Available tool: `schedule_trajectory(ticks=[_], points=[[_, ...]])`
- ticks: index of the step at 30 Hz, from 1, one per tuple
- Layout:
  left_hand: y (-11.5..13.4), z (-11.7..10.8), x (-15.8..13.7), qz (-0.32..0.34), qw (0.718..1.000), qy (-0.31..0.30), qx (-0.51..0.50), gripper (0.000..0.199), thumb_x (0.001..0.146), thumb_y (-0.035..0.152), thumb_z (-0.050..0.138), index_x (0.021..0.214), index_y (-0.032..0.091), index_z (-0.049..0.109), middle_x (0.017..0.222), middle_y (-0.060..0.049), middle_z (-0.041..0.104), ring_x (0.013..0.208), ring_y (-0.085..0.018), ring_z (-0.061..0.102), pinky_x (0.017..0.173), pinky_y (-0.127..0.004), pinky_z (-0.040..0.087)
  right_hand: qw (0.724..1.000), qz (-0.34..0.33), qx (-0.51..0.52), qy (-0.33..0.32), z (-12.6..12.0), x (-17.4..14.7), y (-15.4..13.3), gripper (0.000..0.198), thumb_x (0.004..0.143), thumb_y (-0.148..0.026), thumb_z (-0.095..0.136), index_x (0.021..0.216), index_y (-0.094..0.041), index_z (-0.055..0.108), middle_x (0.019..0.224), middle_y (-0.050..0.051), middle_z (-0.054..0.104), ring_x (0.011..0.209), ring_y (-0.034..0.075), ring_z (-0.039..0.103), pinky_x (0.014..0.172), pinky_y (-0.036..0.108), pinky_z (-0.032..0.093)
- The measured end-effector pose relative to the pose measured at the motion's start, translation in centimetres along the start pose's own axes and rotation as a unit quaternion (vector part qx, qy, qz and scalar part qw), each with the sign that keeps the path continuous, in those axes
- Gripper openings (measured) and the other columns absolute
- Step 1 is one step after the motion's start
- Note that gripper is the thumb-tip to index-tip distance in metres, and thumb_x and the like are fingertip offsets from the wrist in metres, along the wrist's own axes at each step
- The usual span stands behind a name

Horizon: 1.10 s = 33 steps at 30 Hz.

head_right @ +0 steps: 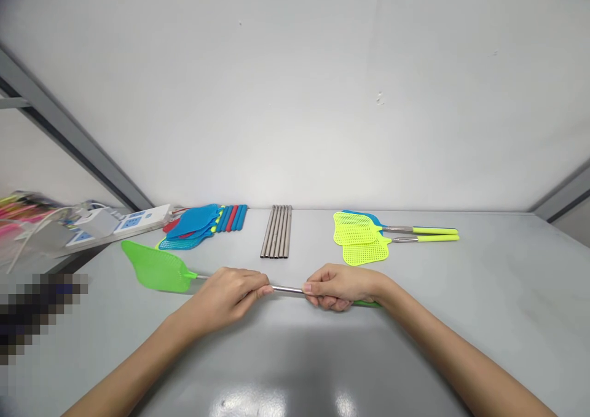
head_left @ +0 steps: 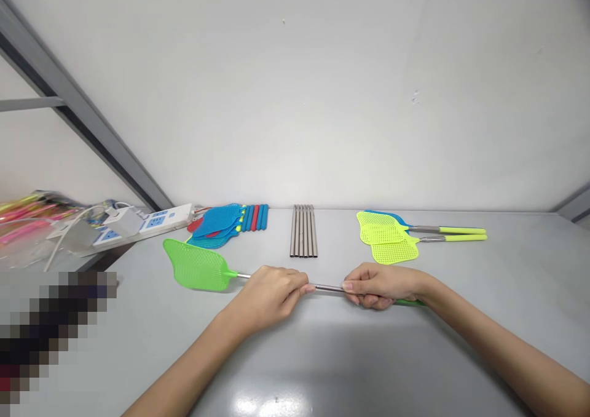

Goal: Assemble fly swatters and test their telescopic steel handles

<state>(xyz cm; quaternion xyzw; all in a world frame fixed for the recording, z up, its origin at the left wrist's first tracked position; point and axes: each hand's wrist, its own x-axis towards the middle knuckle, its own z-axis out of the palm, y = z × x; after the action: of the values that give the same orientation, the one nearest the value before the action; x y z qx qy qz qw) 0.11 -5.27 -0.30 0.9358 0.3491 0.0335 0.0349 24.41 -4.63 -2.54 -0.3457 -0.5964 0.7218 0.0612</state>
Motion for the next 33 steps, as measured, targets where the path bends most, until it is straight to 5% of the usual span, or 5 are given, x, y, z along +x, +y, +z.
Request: schedule_trajectory(ticks=[33], points=[[2.0,1.7,0.1,0.041,0.996,0.079,-0.018,0.028,0.09,0.029,0.03,0.087,0.018,0.056,0.071,0.0,0.053,0.063,-0.012,0.047,0.057,-0.024,0.034,0.999,0.01,0.043,0.015,1.7,0.6,-0.3,0.036,0.079,-0.047,0.048,0.065,-0.014,0.049,0.045,-0.008,0.031,0.035,0.002,0.023,0.031,0.016,0.014]])
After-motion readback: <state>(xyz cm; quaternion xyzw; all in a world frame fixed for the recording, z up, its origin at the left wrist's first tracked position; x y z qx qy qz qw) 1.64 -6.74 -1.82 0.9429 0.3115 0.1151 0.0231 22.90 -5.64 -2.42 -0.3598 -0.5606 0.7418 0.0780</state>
